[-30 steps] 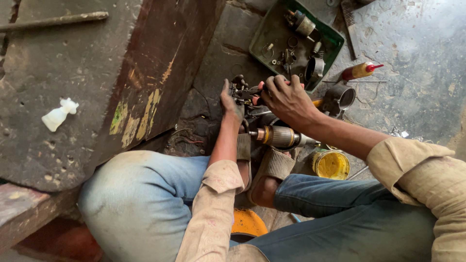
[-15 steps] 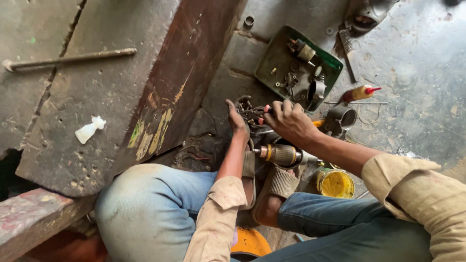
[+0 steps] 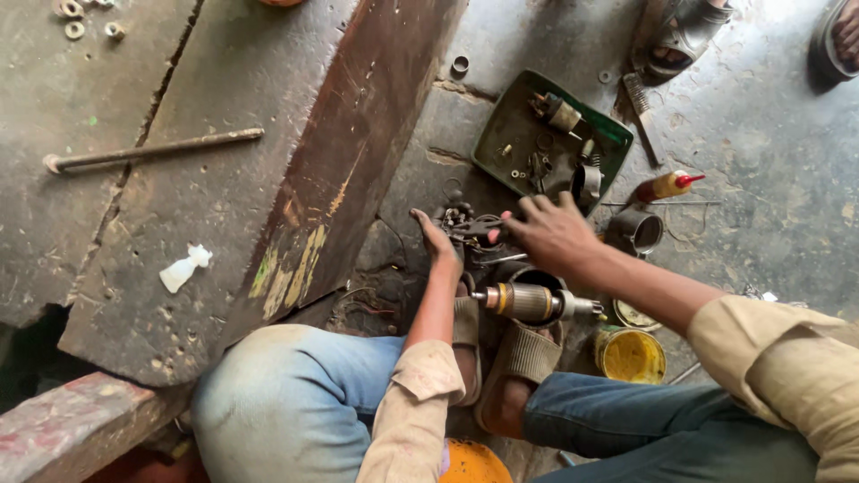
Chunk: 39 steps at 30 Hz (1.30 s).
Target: The person sits on the floor repairing an electric motor. They hold the motor armature between their knees and work on its commutator end with a hand tool, then fit the armature into the motor housing, handle brushes and small parts from a tray, and reassemble the motor components by hand.
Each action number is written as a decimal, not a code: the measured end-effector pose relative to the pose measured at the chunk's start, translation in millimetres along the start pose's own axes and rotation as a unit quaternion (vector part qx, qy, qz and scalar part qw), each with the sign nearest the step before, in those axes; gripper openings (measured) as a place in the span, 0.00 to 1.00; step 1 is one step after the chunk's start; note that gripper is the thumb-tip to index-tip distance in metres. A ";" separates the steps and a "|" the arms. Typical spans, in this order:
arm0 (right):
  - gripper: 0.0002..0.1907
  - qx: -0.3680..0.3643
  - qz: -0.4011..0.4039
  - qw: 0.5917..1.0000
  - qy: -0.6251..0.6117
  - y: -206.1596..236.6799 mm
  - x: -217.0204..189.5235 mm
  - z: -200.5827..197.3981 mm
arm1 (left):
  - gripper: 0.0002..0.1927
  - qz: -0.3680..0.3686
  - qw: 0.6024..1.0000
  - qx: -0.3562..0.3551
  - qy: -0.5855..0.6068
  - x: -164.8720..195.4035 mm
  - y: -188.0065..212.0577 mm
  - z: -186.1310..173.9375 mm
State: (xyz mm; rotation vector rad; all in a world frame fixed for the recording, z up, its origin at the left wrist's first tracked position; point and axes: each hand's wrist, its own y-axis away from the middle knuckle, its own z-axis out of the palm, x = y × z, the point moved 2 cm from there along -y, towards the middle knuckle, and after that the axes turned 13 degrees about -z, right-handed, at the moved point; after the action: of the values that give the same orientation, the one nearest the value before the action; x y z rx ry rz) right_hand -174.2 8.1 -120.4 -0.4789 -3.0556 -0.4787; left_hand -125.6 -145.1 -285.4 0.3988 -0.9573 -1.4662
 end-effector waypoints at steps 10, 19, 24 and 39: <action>0.37 -0.094 0.172 0.939 -0.281 -7.3 35.4 44.4 | 0.30 -0.019 0.999 0.015 -0.035 5.5 18.8 8.4; 0.42 0.130 -0.090 0.972 -0.174 -65.2 3.9 14.4 | 0.26 0.190 0.906 0.089 -0.368 28.8 57.0 48.2; 0.26 0.023 -0.049 0.978 -0.200 -81.4 -0.5 35.0 | 0.23 0.102 0.976 -0.017 -0.192 28.0 69.0 48.3; 0.30 0.040 -0.119 0.990 -0.069 -69.9 -4.3 49.6 | 0.29 0.178 0.926 0.067 -0.326 32.4 70.6 50.6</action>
State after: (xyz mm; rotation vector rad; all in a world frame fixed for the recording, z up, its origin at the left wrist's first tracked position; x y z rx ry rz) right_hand -189.4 -41.7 -188.7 -0.1519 -3.2686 -0.3373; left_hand -122.5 -150.9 -192.9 -0.1902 -1.5739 -1.2091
